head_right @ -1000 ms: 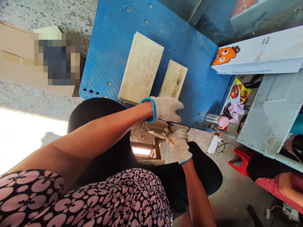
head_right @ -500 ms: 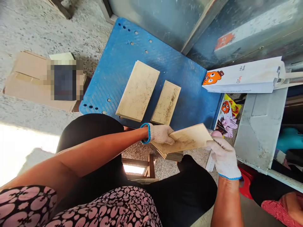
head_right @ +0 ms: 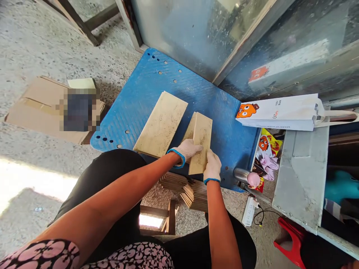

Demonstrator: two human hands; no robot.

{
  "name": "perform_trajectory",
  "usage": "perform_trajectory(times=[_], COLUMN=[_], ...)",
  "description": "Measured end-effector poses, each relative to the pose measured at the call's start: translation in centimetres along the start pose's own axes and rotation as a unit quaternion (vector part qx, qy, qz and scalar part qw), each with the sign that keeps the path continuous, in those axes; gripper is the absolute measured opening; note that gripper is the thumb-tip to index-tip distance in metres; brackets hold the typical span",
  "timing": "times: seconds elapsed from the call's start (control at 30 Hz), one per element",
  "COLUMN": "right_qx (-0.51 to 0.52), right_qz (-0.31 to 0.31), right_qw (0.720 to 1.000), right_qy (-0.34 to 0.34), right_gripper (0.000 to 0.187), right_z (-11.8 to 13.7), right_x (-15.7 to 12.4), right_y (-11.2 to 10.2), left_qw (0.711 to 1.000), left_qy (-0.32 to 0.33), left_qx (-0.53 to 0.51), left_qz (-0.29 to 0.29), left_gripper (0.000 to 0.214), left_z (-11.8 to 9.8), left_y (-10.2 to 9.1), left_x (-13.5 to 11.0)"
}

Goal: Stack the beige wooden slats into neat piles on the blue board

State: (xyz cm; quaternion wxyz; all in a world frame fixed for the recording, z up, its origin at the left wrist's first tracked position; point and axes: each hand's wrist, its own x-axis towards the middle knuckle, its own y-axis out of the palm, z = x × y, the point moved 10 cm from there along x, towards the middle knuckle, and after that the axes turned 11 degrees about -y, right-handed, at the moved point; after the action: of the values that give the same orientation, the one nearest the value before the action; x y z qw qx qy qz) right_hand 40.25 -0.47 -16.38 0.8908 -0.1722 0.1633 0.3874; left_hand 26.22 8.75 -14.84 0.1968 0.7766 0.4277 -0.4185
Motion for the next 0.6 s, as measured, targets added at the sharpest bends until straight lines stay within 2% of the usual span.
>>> perform_trajectory(times=[0.17, 0.3, 0.5, 0.6], right_qx=[0.03, 0.011, 0.004, -0.003], right_qz=[-0.056, -0.067, -0.087, -0.078], right_qw=[0.998, 0.998, 0.996, 0.997], right_qy=[-0.021, -0.01, 0.03, 0.014], right_gripper=[0.027, 0.024, 0.023, 0.027], right_z=[-0.3, -0.7, -2.6, -3.3], right_x=[2.2, 2.7, 2.6, 2.8], right_y=[-0.1, 0.4, 2.4, 3.3], left_qw=[0.992, 0.983, 0.959, 0.961], left_qy=[-0.036, -0.065, -0.116, -0.114], left_qx=[0.055, 0.099, 0.152, 0.154], left_qz=[-0.108, -0.141, -0.21, -0.2], left_gripper=[0.042, 0.048, 0.053, 0.055], left_z=[-0.3, 0.3, 1.3, 1.3], left_y=[-2.0, -2.8, -4.6, -4.6], left_x=[-0.3, -0.1, 0.1, 0.3])
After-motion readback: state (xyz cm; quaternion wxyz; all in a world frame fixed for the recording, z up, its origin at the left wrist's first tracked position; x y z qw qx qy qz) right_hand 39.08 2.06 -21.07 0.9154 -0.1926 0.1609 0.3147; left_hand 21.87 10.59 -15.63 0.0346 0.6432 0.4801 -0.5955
